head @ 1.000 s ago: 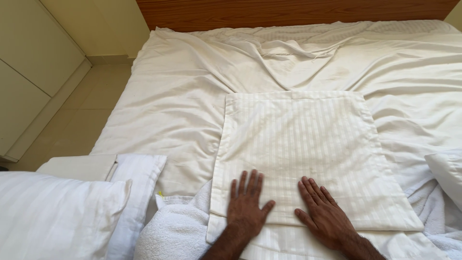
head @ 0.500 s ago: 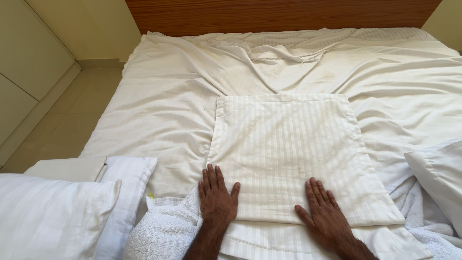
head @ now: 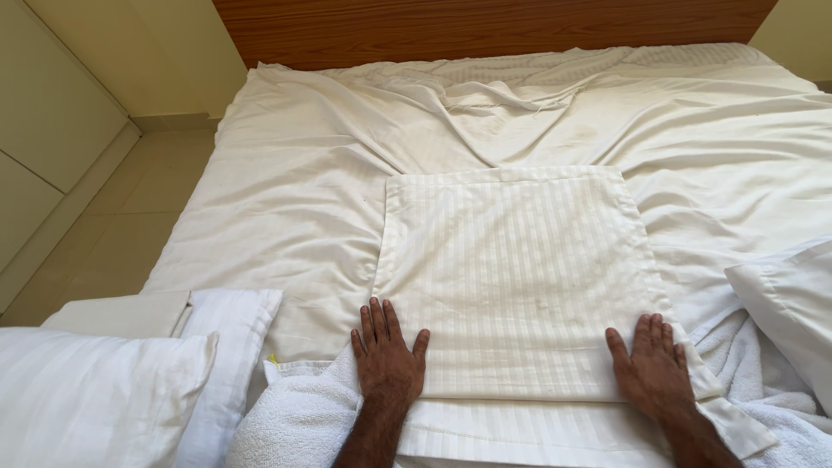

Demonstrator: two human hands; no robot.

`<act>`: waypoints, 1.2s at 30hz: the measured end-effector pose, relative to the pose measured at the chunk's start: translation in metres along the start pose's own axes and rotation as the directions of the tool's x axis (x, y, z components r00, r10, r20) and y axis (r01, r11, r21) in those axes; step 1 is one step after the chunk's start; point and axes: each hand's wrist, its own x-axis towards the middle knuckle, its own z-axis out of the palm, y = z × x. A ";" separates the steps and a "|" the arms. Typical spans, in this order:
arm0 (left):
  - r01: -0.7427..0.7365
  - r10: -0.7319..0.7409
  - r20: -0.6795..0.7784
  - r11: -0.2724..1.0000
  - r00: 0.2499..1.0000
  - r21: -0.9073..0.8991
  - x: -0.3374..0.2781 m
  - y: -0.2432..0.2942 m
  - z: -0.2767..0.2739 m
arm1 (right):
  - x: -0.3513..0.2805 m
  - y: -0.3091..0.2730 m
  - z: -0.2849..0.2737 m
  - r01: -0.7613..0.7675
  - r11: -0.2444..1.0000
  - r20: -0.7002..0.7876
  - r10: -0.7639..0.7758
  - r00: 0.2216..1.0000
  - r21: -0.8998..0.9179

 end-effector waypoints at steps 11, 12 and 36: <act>-0.016 0.014 -0.066 0.999 0.998 -0.030 0.007 0.012 0.014 | -0.032 -0.026 -0.021 -0.129 0.991 -0.197 0.130 0.972 0.021; -0.232 0.215 -0.472 0.973 0.855 0.024 0.018 0.018 0.037 | -0.033 -0.029 -0.009 0.256 0.965 -0.375 -0.257 0.891 -0.053; -0.387 0.380 -0.450 0.919 0.808 0.082 -0.002 0.040 0.005 | -0.083 -0.105 -0.008 0.435 0.887 0.174 -0.409 0.896 -0.155</act>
